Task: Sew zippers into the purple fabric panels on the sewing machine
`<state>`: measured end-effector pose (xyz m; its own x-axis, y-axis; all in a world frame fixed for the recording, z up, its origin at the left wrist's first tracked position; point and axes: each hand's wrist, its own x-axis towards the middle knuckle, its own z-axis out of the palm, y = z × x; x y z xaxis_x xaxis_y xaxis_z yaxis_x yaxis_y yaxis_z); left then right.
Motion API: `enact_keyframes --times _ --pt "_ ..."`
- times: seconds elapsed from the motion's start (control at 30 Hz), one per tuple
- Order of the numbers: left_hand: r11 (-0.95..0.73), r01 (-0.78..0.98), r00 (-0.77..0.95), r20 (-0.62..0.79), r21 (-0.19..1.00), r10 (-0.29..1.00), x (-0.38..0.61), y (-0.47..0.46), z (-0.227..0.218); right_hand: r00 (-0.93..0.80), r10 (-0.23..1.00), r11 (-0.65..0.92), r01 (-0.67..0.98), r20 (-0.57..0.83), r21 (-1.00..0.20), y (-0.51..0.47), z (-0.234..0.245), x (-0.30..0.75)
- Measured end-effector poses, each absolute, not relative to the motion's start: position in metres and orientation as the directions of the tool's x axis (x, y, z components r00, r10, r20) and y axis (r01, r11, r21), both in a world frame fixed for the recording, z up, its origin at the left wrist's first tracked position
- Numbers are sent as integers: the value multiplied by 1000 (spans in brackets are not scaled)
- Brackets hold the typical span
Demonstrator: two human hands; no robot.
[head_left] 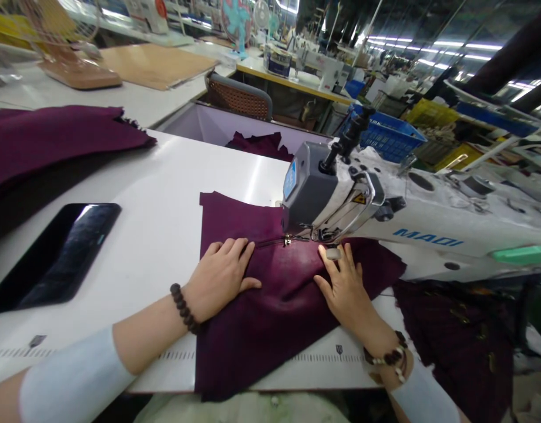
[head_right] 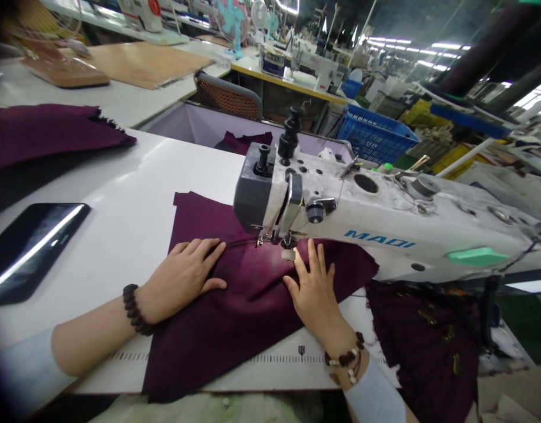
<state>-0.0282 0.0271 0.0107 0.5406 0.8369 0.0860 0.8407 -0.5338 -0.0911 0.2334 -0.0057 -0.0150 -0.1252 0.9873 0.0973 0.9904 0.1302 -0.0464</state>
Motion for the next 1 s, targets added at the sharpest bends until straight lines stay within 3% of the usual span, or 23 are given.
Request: enact_keyframes --times 0.4,0.77,1.0 --pt "-530 846 532 130 -54 837 -28 26 8 -104 990 103 995 92 13 -7 -16 237" --pt "-632 775 627 130 -1 768 -36 20 1 -33 998 42 980 -46 197 -40 -5 236" --pt "-682 731 679 75 25 731 -43 30 3 -31 995 45 987 -90 155 -41 -5 243"
